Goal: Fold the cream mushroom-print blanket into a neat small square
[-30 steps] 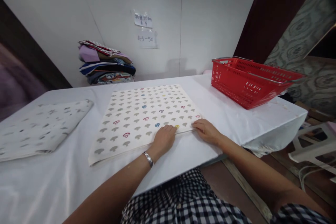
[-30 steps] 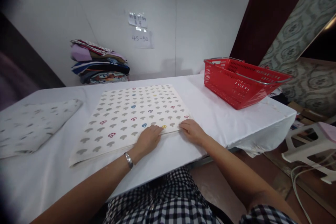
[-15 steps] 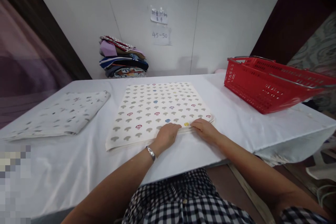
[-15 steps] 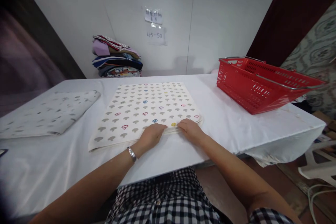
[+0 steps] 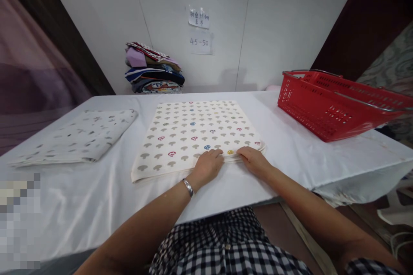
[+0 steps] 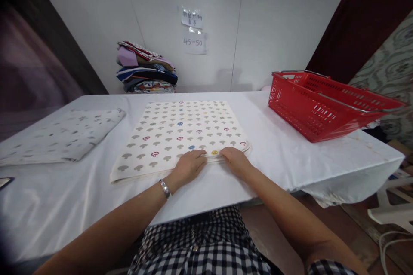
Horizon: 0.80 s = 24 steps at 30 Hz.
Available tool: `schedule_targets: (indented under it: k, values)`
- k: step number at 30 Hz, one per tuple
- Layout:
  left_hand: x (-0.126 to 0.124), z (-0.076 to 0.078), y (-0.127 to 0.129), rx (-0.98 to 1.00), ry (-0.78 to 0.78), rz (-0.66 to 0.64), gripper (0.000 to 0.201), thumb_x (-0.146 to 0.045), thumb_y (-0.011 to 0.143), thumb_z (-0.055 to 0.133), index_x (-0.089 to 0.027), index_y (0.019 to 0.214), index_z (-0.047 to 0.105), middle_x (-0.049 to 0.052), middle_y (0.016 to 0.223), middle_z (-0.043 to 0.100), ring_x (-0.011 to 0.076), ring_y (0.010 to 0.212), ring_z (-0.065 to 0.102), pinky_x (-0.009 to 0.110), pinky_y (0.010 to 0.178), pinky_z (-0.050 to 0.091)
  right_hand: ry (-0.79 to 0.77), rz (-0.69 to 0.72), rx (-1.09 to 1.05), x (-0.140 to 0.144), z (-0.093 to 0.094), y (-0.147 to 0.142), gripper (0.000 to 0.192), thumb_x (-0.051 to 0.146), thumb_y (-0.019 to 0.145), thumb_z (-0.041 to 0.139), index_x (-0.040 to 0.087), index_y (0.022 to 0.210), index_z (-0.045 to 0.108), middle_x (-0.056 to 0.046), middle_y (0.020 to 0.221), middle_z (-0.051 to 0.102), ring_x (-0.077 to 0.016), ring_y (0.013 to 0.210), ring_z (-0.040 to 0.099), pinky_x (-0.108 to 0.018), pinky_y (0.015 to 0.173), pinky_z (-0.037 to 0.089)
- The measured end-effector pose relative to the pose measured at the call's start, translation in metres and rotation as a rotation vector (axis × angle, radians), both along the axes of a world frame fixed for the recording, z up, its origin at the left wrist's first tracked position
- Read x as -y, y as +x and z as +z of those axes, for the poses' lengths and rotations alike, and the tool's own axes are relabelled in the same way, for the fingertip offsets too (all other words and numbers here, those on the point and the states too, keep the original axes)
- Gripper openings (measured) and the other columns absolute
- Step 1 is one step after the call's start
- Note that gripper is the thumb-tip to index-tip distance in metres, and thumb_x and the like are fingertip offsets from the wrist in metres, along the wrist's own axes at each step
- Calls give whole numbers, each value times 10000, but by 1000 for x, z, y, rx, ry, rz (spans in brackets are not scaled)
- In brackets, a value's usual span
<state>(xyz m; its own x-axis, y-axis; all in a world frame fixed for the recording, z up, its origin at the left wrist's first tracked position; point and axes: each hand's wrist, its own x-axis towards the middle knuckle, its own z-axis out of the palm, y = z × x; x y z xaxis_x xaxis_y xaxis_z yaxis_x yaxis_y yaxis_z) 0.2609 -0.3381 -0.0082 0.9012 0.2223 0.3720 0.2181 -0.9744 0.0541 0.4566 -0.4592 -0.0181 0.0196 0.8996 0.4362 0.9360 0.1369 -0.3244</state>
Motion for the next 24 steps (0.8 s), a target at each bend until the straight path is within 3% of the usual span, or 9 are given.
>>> schedule_targets:
  k: [5, 10, 20, 24]
  values:
    - [-1, -2, 5, 35, -23, 3, 220, -178, 902, 391, -157, 866, 607, 51, 1036, 618, 177, 896, 551, 318, 749, 454, -26, 24, 16, 2, 3, -3, 202, 120, 874, 400, 189, 930, 582, -62, 932, 643, -179, 879, 569, -327, 768, 458]
    - [0, -1, 5, 4, -27, -14, 152, -237, 878, 470, -163, 859, 602, 52, 1072, 603, 195, 929, 542, 336, 757, 453, -41, 31, 28, 3, 7, -5, 194, 109, 866, 410, 187, 921, 578, -62, 929, 639, -174, 880, 561, -318, 774, 449]
    - [-1, -9, 7, 140, 41, -11, 191, -148, 897, 394, -152, 841, 577, 65, 1076, 573, 192, 961, 496, 338, 803, 419, 43, 119, 84, -1, 5, -5, 231, 144, 890, 403, 194, 1016, 590, -75, 976, 629, -182, 905, 560, -343, 774, 472]
    - [0, -8, 8, 126, 51, -19, 220, -139, 904, 360, -155, 849, 572, 68, 989, 575, 185, 907, 496, 335, 776, 409, 52, 142, 139, -2, 7, -7, 239, 150, 881, 427, 194, 1042, 597, -91, 1009, 625, -198, 938, 552, -365, 784, 464]
